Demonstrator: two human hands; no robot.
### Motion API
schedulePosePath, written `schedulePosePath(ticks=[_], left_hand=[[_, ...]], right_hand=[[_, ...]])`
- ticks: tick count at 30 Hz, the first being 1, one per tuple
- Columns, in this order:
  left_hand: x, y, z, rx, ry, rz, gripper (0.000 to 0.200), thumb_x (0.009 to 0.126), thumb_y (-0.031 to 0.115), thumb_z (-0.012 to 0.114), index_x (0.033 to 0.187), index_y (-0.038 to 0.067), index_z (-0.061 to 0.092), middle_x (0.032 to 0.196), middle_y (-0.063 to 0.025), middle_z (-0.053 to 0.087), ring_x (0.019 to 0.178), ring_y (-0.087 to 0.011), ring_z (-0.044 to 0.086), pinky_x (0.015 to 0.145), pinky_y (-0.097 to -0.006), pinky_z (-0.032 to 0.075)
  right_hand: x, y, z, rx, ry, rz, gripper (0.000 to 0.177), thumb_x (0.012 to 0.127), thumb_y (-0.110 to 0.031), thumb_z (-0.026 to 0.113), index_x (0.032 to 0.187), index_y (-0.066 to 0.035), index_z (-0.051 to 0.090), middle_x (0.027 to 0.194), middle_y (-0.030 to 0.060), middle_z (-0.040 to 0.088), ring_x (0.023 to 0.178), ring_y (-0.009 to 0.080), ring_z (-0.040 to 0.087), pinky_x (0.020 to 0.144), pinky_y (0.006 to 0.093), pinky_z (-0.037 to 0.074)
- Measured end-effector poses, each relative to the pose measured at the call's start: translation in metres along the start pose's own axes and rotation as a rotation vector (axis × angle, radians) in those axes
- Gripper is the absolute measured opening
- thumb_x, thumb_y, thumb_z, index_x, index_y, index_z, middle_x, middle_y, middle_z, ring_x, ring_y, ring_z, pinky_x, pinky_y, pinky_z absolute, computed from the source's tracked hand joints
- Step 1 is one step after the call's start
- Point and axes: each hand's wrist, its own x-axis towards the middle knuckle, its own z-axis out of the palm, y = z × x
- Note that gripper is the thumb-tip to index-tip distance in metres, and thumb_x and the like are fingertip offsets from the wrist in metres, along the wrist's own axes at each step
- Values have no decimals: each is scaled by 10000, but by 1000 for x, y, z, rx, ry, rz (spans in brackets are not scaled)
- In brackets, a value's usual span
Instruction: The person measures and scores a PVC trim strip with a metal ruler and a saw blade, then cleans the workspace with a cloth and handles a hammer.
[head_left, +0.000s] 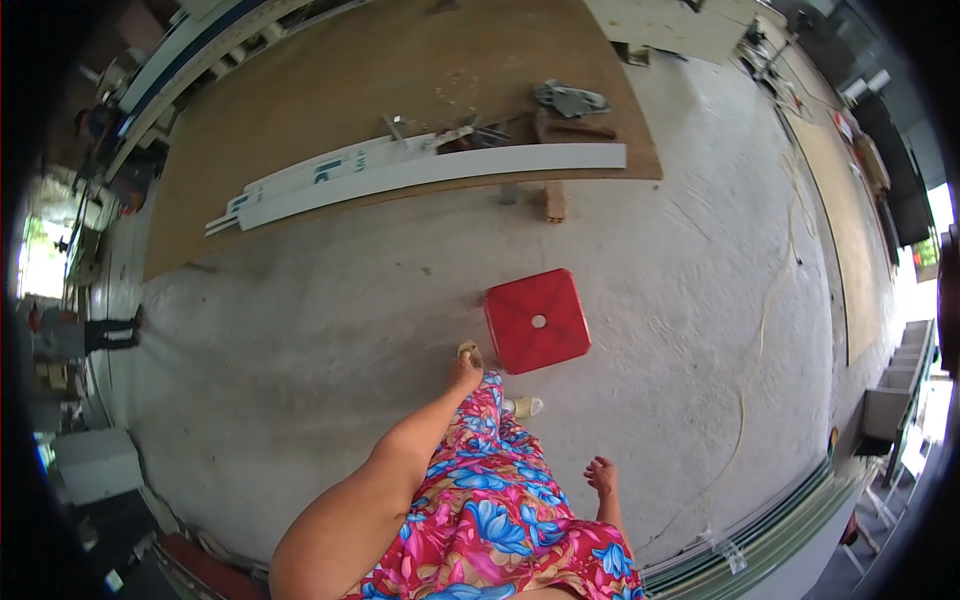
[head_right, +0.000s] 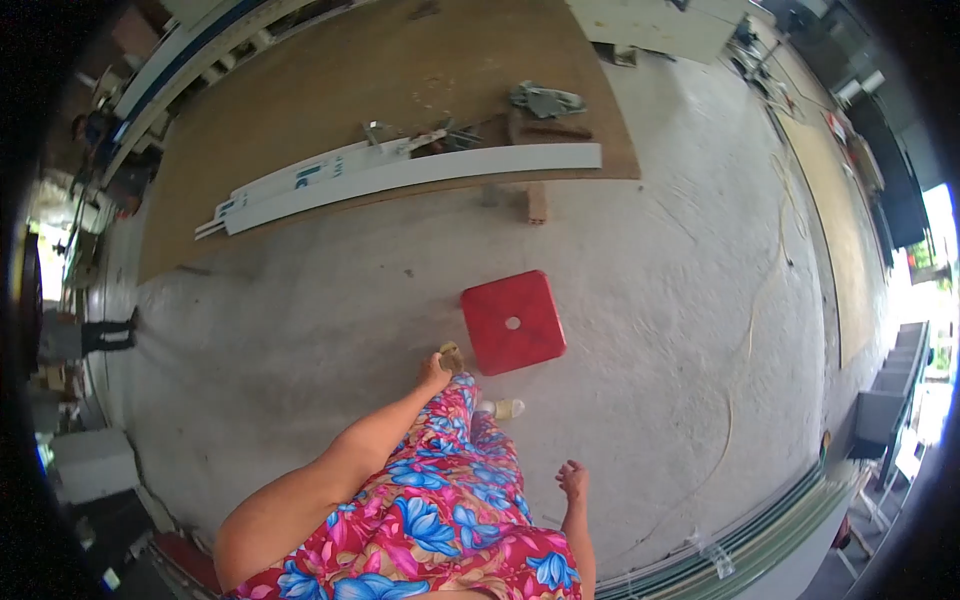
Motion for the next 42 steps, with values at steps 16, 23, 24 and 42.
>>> schedulePosePath(ticks=[16, 23, 24, 42], left_hand=[[48, -153, -118, -135, 63, -299, 543, 777, 222, 549, 1262, 61, 365, 1252, -198, 399, 1133, -356, 438, 921, -456, 395], [45, -145, -108, -257, 48, -277, 550, 776, 243, 574, 1259, 76, 373, 1236, -188, 413, 1112, -348, 458, 902, -466, 410], [45, -148, -100, -242, 44, -276, 548, 777, 244, 574, 1259, 78, 374, 1231, -184, 418, 1112, -345, 458, 899, -469, 411], [43, -198, -115, -292, 2, -413, 531, 790, 246, 546, 1260, 75, 367, 1239, -193, 397, 1100, -359, 461, 893, -485, 407]], right_hand=[[-16, -179, 137, -228, -142, -304, 392, 853, -188, 501, 1213, -33, 469, 925, 116, 624, 733, 193, 632, 570, 306, 482], [-17, -176, 144, -351, -217, -225, 370, 847, -189, 520, 1188, -48, 488, 881, 113, 628, 693, 214, 634, 564, 344, 477], [-18, -176, 141, -334, -215, -189, 365, 846, -189, 522, 1183, -51, 493, 882, 115, 628, 690, 216, 634, 564, 349, 478], [-24, -235, 155, -428, -119, -357, 370, 812, -157, 527, 1155, -21, 513, 848, 124, 636, 672, 198, 642, 510, 311, 479]])
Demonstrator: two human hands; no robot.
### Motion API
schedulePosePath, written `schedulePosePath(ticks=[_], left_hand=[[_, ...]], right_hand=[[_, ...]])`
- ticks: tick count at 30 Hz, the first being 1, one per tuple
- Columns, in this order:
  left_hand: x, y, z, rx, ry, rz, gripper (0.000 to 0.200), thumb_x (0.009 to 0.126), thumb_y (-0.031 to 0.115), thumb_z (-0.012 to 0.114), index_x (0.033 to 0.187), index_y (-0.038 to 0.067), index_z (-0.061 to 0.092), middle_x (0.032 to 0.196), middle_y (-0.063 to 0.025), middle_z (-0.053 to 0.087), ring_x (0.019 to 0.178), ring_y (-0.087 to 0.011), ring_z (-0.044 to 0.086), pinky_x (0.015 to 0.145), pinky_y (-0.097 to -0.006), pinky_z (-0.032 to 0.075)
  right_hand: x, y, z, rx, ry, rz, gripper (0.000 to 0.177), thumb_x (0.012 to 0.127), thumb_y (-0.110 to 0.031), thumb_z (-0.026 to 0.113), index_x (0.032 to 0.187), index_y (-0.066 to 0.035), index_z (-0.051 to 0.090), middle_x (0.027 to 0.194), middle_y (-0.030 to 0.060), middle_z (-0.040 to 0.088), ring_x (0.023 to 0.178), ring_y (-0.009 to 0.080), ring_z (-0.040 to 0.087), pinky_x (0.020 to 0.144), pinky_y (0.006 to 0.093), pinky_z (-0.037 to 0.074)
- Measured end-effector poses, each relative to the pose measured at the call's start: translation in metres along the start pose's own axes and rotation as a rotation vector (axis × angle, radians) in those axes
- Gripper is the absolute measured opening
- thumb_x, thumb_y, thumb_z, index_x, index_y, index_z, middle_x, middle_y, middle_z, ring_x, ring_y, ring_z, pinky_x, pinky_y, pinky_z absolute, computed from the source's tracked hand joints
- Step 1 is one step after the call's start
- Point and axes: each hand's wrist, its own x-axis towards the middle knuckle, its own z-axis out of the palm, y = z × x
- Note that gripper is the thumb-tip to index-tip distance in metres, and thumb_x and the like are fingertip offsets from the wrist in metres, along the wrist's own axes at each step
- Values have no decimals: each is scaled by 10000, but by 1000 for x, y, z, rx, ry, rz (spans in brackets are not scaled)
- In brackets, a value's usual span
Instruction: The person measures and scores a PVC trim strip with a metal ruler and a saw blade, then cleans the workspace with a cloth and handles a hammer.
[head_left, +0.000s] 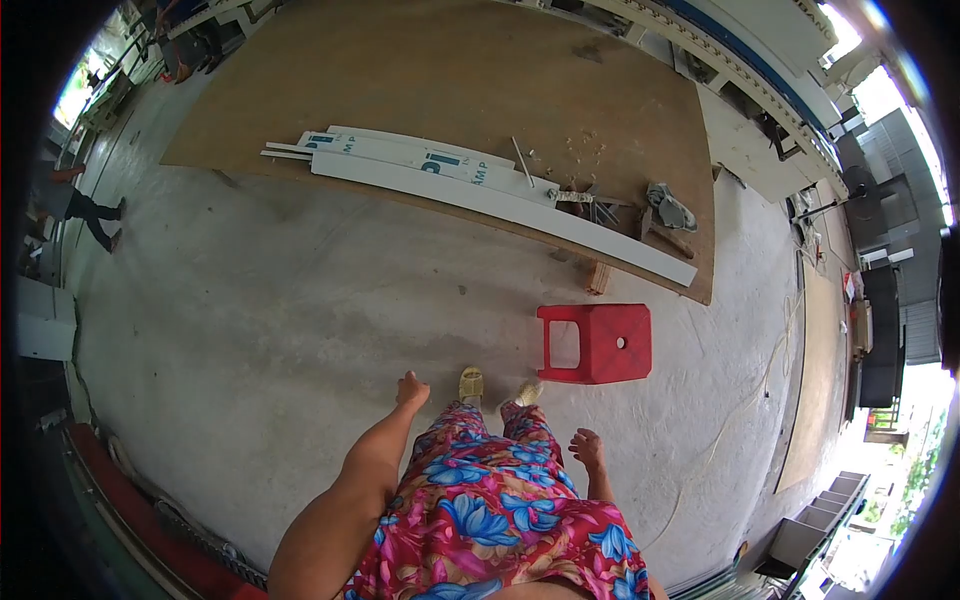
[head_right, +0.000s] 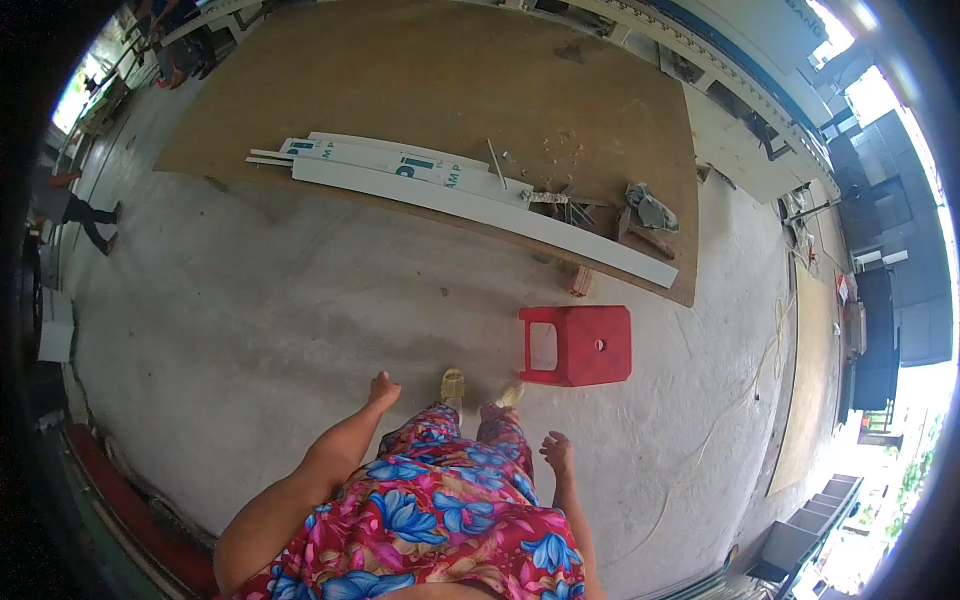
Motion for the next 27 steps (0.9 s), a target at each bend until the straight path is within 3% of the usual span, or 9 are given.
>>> schedulePosePath(ticks=[4, 7, 13, 16, 19, 22, 25, 27], left_hand=[[-4, 13, -4, -2, 9, 33, 540, 790, 238, 543, 1269, 72, 360, 1239, -198, 393, 1096, -368, 461, 891, -472, 413], [3, 16, 5, 2, 15, 93, 555, 786, 245, 551, 1277, 75, 356, 1246, -202, 385, 1095, -367, 462, 893, -475, 410], [3, 26, 6, -40, -36, 92, 570, 774, 247, 556, 1281, 81, 353, 1255, -206, 378, 1118, -370, 450, 906, -476, 404], [12, 24, 5, 33, -16, 129, 573, 773, 249, 559, 1282, 86, 351, 1254, -201, 381, 1124, -364, 448, 916, -474, 399], [17, 22, -2, 59, -4, 134, 567, 778, 246, 555, 1283, 91, 348, 1253, -191, 386, 1122, -356, 453, 915, -476, 398], [18, 24, -14, 43, -28, 88, 560, 787, 249, 551, 1284, 93, 345, 1261, -180, 382, 1131, -345, 447, 912, -476, 401], [16, 21, -18, 17, -8, 67, 550, 797, 251, 547, 1283, 94, 345, 1268, -173, 375, 1134, -335, 446, 911, -474, 402], [23, 16, -15, 0, -17, 45, 550, 798, 255, 549, 1283, 94, 345, 1275, -171, 369, 1130, -332, 452, 910, -472, 403]], right_hand=[[7, -6, -1, -11, 7, -29, 377, 804, -145, 529, 1154, -6, 517, 823, 124, 640, 647, 186, 642, 484, 294, 476], [10, -6, -5, -29, -8, 2, 377, 831, -171, 509, 1180, -28, 493, 907, 144, 629, 708, 211, 637, 554, 324, 482], [10, 6, -7, -3, 7, 71, 385, 818, -178, 509, 1182, -56, 492, 887, 137, 628, 704, 231, 636, 554, 340, 481], [12, 19, 0, 73, 34, 85, 339, 802, -214, 512, 1100, -59, 559, 832, 128, 628, 702, 215, 637, 559, 363, 482], [12, 24, 0, -138, 11, -20, 384, 791, -175, 538, 1131, 3, 540, 827, 148, 642, 673, 215, 642, 538, 342, 506], [22, 44, -3, -523, 164, -400, 386, 774, -194, 544, 1099, 14, 561, 827, 169, 642, 686, 219, 644, 556, 352, 519], [15, 37, -13, -627, 159, -520, 385, 765, -199, 542, 1073, 30, 571, 818, 182, 640, 703, 216, 646, 584, 355, 526], [1, 14, -16, -352, 121, -188, 370, 787, -227, 549, 1094, -24, 583, 824, 160, 643, 717, 211, 638, 570, 352, 513]])
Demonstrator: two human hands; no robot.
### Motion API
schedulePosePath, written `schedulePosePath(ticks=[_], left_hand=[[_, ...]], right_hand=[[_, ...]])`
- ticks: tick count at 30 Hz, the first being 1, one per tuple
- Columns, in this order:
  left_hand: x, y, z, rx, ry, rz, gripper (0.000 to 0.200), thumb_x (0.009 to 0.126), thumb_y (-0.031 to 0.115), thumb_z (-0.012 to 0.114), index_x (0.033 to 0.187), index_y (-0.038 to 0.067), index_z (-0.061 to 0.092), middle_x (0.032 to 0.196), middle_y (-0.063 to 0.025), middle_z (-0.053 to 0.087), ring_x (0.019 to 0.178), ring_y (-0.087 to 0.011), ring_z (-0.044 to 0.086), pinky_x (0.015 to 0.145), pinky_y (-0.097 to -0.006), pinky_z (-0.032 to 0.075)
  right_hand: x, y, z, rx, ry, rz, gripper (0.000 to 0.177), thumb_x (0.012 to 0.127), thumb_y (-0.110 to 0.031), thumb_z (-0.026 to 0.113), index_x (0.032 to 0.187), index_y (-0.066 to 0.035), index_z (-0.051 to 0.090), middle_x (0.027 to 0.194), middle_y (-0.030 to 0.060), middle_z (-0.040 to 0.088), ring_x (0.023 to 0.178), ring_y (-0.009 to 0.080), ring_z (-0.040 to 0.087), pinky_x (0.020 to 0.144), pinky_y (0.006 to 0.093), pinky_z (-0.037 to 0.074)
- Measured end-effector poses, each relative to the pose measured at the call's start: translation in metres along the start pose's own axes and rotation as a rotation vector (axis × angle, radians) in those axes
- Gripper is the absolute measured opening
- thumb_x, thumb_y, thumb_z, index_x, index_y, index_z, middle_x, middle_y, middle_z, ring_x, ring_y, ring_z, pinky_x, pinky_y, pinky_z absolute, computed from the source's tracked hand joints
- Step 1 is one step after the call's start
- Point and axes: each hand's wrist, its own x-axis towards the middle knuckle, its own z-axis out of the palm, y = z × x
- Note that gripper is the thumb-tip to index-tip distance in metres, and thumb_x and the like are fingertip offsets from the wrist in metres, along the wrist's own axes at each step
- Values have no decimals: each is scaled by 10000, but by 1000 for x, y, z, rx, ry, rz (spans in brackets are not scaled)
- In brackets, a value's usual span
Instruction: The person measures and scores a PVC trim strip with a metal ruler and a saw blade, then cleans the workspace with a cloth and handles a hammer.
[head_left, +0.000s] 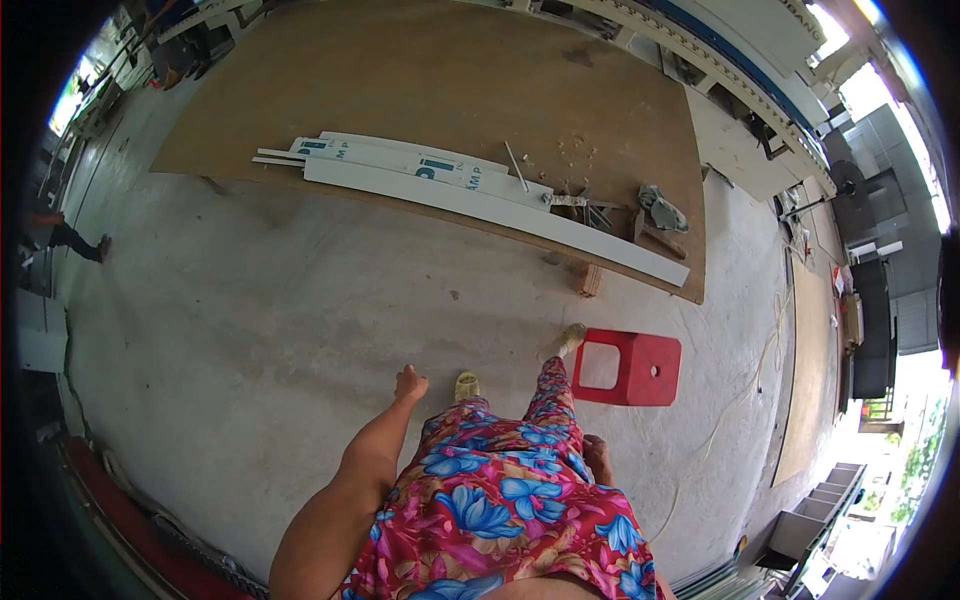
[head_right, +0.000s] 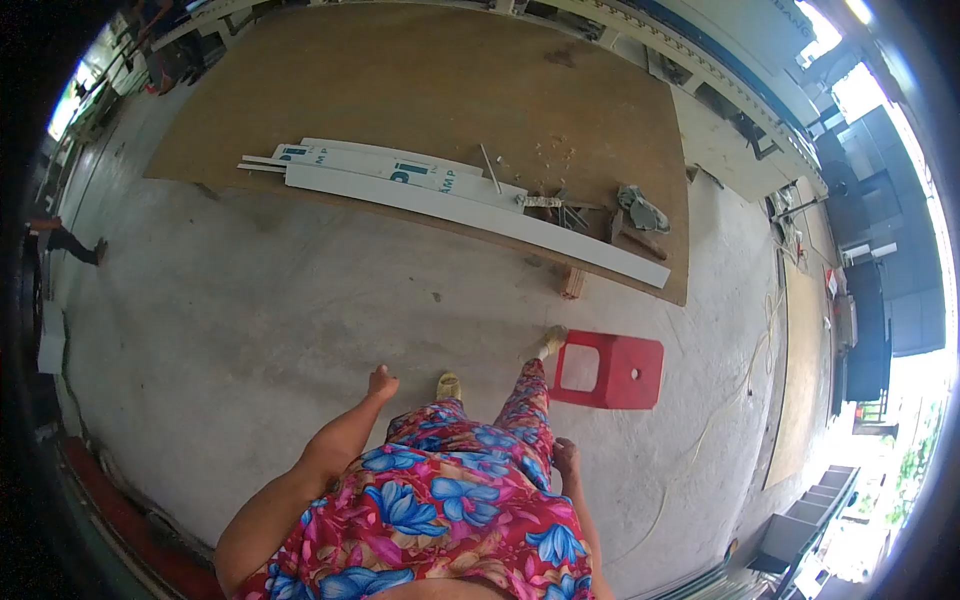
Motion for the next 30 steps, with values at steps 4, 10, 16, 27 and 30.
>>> schedulePosePath(ticks=[4, 10, 16, 27, 30], left_hand=[[-2, -10, 5, 36, -17, -45, 552, 799, 259, 550, 1285, 98, 344, 1272, -173, 373, 1118, -327, 463, 912, -460, 405], [-6, -18, 14, 31, -52, -78, 562, 786, 248, 563, 1282, 93, 347, 1253, -170, 402, 1121, -326, 460, 914, -451, 406], [-11, 5, 17, 27, 14, -49, 551, 780, 239, 569, 1265, 72, 367, 1239, -183, 416, 1115, -340, 464, 908, -444, 412], [-11, 106, 30, -48, 85, -52, 479, 730, 215, 596, 1137, -13, 485, 1067, -237, 563, 1009, -344, 549, 869, -421, 447], [-3, 141, 42, -106, 136, -65, 500, 723, 228, 608, 1134, -29, 484, 1052, -239, 572, 1000, -351, 553, 867, -412, 445]], right_hand=[[10, -8, -11, 353, -98, 238, 380, 815, -184, 530, 1165, -37, 524, 831, 136, 637, 711, 221, 633, 535, 354, 498], [20, -20, -17, 296, -72, 136, 379, 823, -173, 512, 1171, -23, 498, 843, 136, 630, 687, 216, 635, 513, 334, 489], [26, -18, -29, 256, -124, 176, 400, 789, -140, 534, 1152, 26, 508, 825, 158, 641, 658, 210, 650, 496, 309, 500], [142, -17, -86, -7, -218, -3, 311, 781, -160, 555, 1060, -22, 569, 809, 101, 642, 660, 200, 642, 520, 313, 507], [215, 1, -103, -403, -108, -573, 260, 800, -162, 525, 997, -7, 594, 770, 118, 632, 591, 179, 623, 488, 289, 496]])
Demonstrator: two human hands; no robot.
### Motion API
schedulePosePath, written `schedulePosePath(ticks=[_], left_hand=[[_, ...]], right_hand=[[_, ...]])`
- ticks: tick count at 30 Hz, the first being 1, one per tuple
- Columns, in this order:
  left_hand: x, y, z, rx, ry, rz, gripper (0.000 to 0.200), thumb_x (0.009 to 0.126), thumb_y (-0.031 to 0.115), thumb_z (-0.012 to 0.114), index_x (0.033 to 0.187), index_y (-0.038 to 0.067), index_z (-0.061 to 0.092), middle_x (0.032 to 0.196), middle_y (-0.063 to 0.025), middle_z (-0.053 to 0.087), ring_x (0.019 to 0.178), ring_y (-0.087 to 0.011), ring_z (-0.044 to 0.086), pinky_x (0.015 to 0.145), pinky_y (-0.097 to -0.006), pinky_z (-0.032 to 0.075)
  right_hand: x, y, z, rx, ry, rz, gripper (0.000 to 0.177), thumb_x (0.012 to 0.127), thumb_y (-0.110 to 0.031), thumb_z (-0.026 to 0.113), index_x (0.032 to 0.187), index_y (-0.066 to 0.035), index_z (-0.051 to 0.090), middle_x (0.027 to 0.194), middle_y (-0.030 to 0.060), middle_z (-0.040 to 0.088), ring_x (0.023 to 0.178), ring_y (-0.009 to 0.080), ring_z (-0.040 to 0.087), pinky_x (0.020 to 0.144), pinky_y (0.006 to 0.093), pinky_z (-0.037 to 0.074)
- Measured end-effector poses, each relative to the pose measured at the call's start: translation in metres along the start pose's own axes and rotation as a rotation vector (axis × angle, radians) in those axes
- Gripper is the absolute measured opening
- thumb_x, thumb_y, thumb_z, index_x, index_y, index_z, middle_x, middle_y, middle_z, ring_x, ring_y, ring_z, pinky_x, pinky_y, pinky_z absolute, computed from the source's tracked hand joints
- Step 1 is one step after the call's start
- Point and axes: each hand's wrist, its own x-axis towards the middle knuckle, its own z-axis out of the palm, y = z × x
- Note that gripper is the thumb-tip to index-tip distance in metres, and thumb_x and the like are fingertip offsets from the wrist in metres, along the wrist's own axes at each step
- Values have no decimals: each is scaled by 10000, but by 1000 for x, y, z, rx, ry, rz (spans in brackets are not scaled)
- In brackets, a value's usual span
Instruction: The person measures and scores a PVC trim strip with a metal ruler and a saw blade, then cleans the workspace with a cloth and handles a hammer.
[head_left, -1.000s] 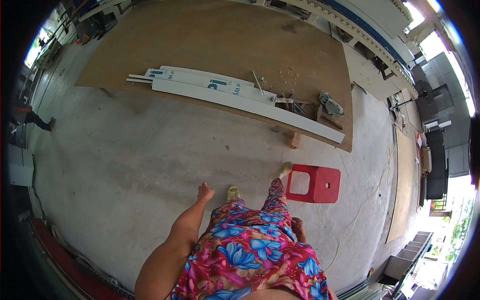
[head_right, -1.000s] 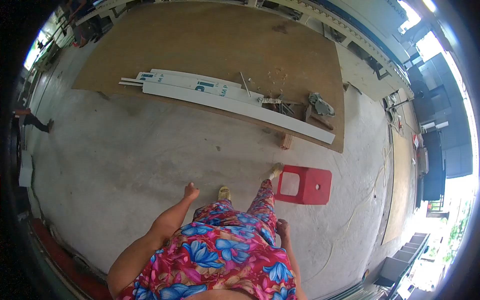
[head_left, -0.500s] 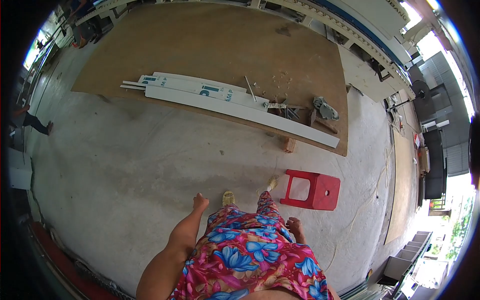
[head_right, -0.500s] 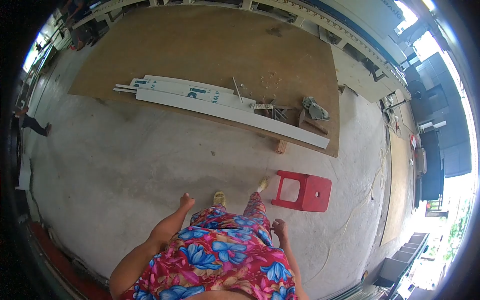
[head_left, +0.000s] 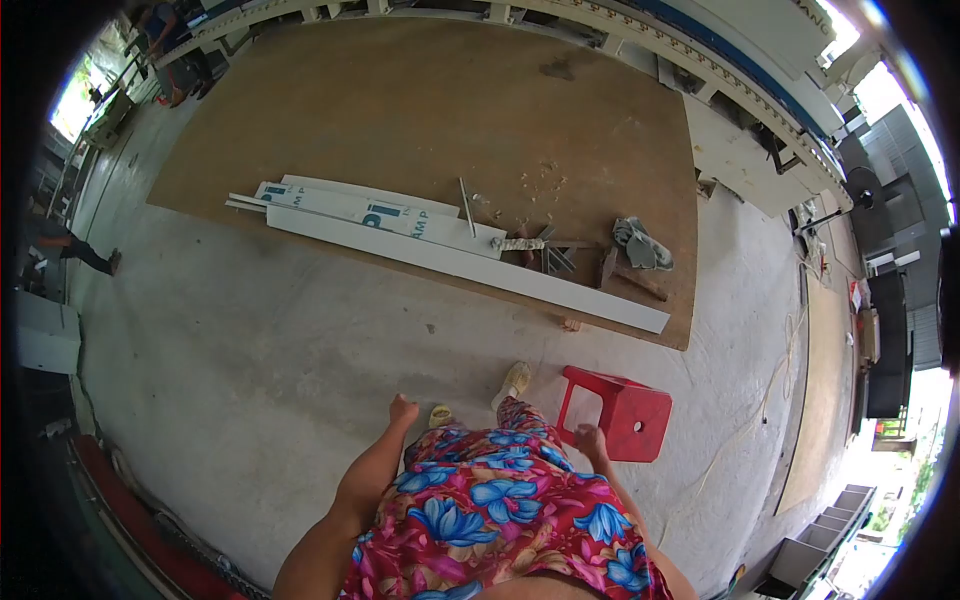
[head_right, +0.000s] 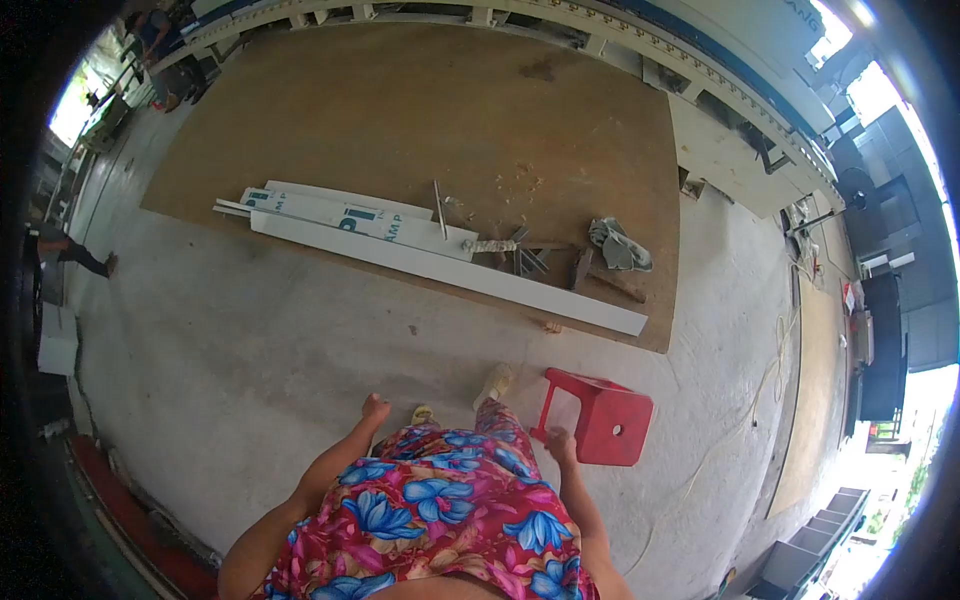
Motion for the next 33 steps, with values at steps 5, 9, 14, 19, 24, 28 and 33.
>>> schedulePosePath(ticks=[5, 9, 14, 19, 24, 28, 33], left_hand=[[9, 51, 30, -27, 71, 88, 539, 714, 244, 627, 1151, -32, 478, 1083, -238, 559, 1034, -360, 530, 881, -403, 431], [1, 97, 41, -98, 77, 145, 551, 718, 251, 622, 1165, -33, 472, 1111, -232, 546, 1054, -354, 516, 895, -400, 417], [-4, 142, 38, -166, 31, 199, 541, 727, 262, 620, 1164, -23, 476, 1106, -228, 551, 1025, -342, 536, 873, -397, 432], [6, 169, 32, -345, 2, 194, 514, 759, 263, 614, 1163, -23, 476, 1078, -221, 566, 973, -309, 572, 828, -382, 459], [24, 198, 17, -378, 2, 269, 476, 799, 236, 599, 1176, -21, 463, 1041, -215, 581, 933, -299, 586, 796, -369, 473], [38, 220, 1, -441, -14, 262, 447, 808, 181, 588, 1184, -21, 455, 1029, -209, 585, 912, -285, 591, 775, -354, 483], [54, 230, -11, -417, -51, 234, 455, 811, 204, 585, 1182, -25, 455, 1016, -201, 590, 891, -269, 595, 754, -335, 488]], right_hand=[[108, 19, -61, 245, 167, 59, 271, 798, -168, 508, 993, -3, 599, 742, 160, 616, 592, 178, 620, 532, 303, 500], [166, -13, -117, 50, 360, -107, 264, 797, -188, 502, 997, -57, 614, 751, 141, 630, 646, 236, 630, 594, 332, 500], [230, -52, -156, 165, 289, -44, 249, 781, -177, 536, 994, -74, 615, 824, 140, 638, 756, 269, 628, 654, 344, 491], [270, -112, -190, 212, 292, -117, 245, 749, -120, 589, 985, -59, 609, 873, 134, 621, 799, 280, 614, 685, 354, 485], [328, -150, -203, 77, 270, -140, 324, 727, -98, 613, 1049, -83, 580, 1020, 133, 566, 924, 306, 575, 732, 389, 481], [374, -157, -195, -25, 315, -145, 381, 716, -67, 598, 1092, -112, 555, 1146, 123, 490, 955, 335, 557, 744, 423, 479], [407, -148, -186, -115, 226, -63, 338, 705, -45, 576, 1036, -108, 567, 1139, 116, 485, 912, 349, 565, 732, 435, 478]])
